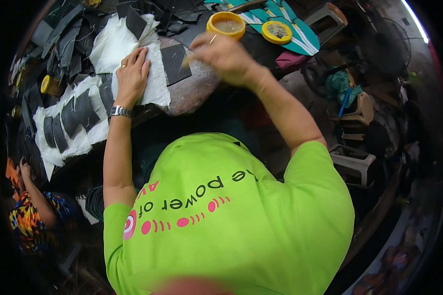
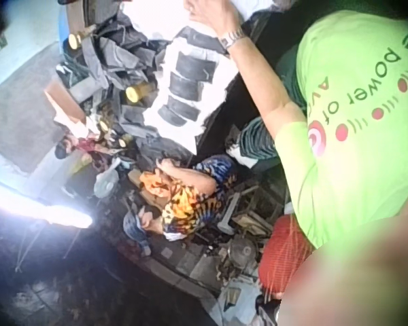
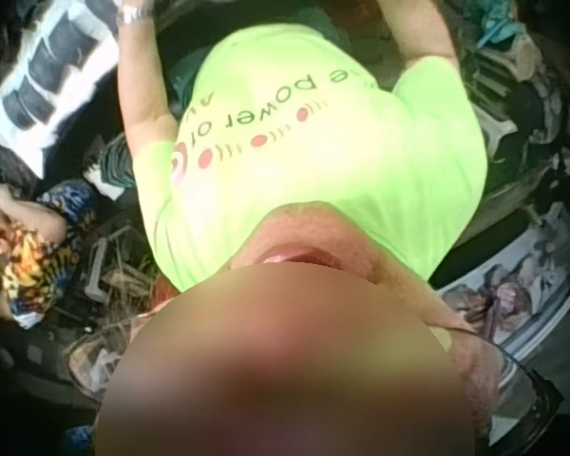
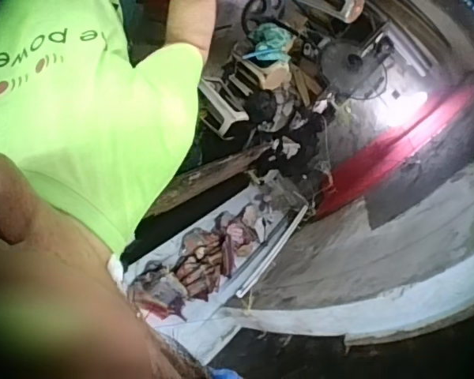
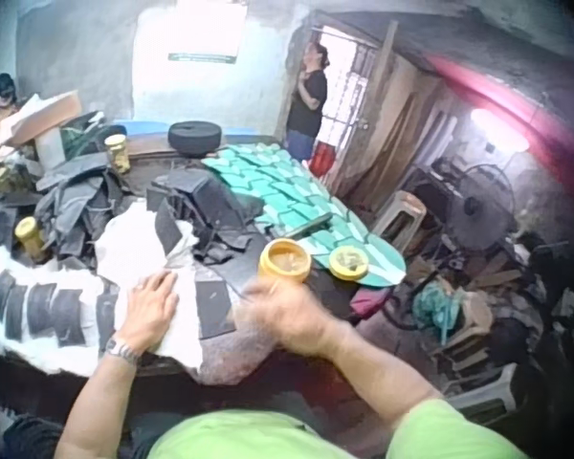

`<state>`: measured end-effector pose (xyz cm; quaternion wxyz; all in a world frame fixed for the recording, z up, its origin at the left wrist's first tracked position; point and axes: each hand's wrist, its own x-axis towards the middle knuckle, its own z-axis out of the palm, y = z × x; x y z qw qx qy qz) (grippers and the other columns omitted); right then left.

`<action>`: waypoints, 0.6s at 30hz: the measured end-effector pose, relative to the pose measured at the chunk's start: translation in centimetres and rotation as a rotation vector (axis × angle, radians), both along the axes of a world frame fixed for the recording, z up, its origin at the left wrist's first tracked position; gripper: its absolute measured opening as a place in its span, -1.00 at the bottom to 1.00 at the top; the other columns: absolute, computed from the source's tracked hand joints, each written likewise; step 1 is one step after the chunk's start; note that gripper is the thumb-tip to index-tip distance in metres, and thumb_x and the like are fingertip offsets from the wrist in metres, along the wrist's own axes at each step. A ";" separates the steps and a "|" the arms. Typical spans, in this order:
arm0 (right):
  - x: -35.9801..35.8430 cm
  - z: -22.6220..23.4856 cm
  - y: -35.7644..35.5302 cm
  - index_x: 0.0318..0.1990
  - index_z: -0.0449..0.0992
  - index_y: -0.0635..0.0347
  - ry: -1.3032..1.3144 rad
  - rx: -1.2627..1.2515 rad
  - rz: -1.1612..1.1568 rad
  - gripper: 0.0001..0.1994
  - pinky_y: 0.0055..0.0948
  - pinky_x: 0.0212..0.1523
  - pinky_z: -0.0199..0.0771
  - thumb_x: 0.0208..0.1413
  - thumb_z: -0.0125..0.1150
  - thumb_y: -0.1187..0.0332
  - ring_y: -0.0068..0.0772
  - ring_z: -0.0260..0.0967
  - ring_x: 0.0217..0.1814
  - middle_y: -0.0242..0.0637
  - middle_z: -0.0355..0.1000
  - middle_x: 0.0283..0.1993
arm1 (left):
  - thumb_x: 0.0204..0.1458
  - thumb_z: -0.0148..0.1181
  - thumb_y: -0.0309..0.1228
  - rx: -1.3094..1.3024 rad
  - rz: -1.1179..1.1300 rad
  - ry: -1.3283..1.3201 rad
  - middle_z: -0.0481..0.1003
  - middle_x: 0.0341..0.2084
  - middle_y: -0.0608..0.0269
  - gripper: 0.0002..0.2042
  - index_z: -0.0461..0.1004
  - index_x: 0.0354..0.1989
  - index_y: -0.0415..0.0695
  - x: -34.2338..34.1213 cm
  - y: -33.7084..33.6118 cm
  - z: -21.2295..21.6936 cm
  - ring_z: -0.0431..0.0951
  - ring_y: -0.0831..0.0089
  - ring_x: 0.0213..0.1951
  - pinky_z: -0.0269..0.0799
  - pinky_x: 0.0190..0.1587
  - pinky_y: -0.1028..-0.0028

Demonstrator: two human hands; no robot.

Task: The person repeatedly applies a paste-like substance from a yellow container onto small rectangular fabric pieces laid on a workbench. They spread the substance with their fingers, then place a dark rectangular piece on top and press it down. This cycle repeats across multiple fabric pieces.

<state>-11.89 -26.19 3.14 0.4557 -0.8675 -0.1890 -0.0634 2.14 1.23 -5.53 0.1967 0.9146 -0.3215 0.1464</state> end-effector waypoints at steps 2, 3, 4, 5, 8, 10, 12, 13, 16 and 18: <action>3.2 1.5 -3.7 -0.12 0.71 -0.16 -0.275 -0.185 -0.306 -0.65 0.19 0.25 0.23 0.34 -0.03 0.01 -0.08 0.31 0.32 -0.10 0.46 0.15 | 0.24 0.02 -0.16 0.014 -0.006 -0.002 0.33 0.25 0.37 -0.54 0.36 0.30 0.03 -0.1 -0.1 0.2 0.25 0.30 0.29 0.12 0.21 0.16; 4.0 1.3 -4.4 -0.09 0.70 -0.16 -0.342 -0.507 -0.436 -0.65 0.13 0.22 0.28 0.35 -0.04 0.01 -0.06 0.34 0.28 -0.10 0.47 0.13 | 0.24 0.02 -0.16 0.017 -0.008 -0.007 0.33 0.25 0.37 -0.54 0.36 0.30 0.03 -0.2 -0.1 0.2 0.25 0.30 0.29 0.12 0.21 0.16; 4.7 1.1 -4.8 -0.07 0.69 -0.15 -0.415 -0.815 -0.560 -0.64 0.07 0.19 0.33 0.36 -0.05 0.01 -0.04 0.38 0.24 -0.10 0.48 0.10 | 0.24 0.02 -0.16 0.033 -0.001 0.003 0.33 0.25 0.37 -0.54 0.36 0.29 0.03 -0.2 0.0 0.2 0.25 0.31 0.29 0.12 0.21 0.16; 5.1 1.0 -5.2 -0.05 0.68 -0.15 -0.393 -1.137 -0.683 -0.64 0.01 0.16 0.37 0.36 -0.06 0.01 -0.03 0.42 0.19 -0.09 0.49 0.08 | 0.24 0.02 -0.16 0.031 -0.007 -0.022 0.33 0.25 0.37 -0.54 0.36 0.30 0.03 -0.2 0.1 0.2 0.25 0.31 0.29 0.12 0.21 0.15; 6.1 2.3 -6.1 0.10 0.58 -0.28 0.158 -1.126 -0.504 -0.56 -0.15 0.05 0.48 0.38 -0.20 -0.13 -0.06 0.47 0.13 -0.13 0.53 0.00 | 0.24 0.03 -0.15 0.046 -0.003 -0.048 0.32 0.26 0.37 -0.54 0.35 0.30 0.04 -0.5 0.2 0.1 0.24 0.31 0.29 0.13 0.20 0.14; 6.1 3.5 -6.2 0.10 0.56 -0.41 0.129 -0.850 -0.686 -0.55 -0.11 0.02 0.50 0.33 -0.22 -0.22 -0.04 0.52 0.04 -0.11 0.56 -0.07 | 0.23 0.03 -0.15 0.029 -0.009 -0.051 0.32 0.27 0.37 -0.53 0.35 0.30 0.04 -0.6 0.3 0.0 0.24 0.32 0.28 0.14 0.19 0.13; 4.9 4.0 -5.9 0.05 0.63 -0.15 -0.169 -0.895 -0.730 -0.37 -0.06 0.03 0.48 0.25 -0.20 -0.36 -0.03 0.53 0.03 -0.07 0.59 -0.13 | 0.24 0.02 -0.15 0.047 -0.014 -0.034 0.30 0.28 0.36 -0.53 0.33 0.32 0.05 -0.6 0.3 0.2 0.23 0.31 0.29 0.15 0.18 0.12; 4.5 4.3 -5.6 0.02 0.64 -0.06 0.108 -1.042 -0.779 -0.32 -0.16 -0.02 0.51 0.25 -0.23 -0.37 0.00 0.55 -0.06 -0.03 0.58 -0.15 | 0.26 0.00 -0.14 0.075 -0.006 -0.019 0.29 0.29 0.35 -0.53 0.32 0.33 0.06 -0.6 0.3 0.3 0.22 0.30 0.31 0.15 0.20 0.13; 3.0 3.5 -4.1 0.03 0.62 -0.01 0.623 -1.049 -0.582 -0.30 -0.25 -0.05 0.52 0.27 -0.25 -0.36 -0.05 0.55 -0.05 -0.01 0.58 -0.18 | 0.27 -0.02 -0.14 0.099 -0.006 -0.021 0.28 0.30 0.34 -0.52 0.30 0.35 0.05 -0.4 0.3 0.6 0.21 0.29 0.32 0.14 0.21 0.13; 2.0 2.3 -2.9 0.05 0.60 0.01 0.546 -0.875 -0.199 -0.43 -0.27 -0.07 0.52 0.37 -0.23 -0.19 -0.04 0.55 -0.15 -0.03 0.55 -0.29 | 0.27 -0.02 -0.14 0.103 -0.006 -0.019 0.28 0.30 0.34 -0.52 0.30 0.35 0.04 -0.6 0.3 0.6 0.22 0.29 0.31 0.15 0.21 0.12</action>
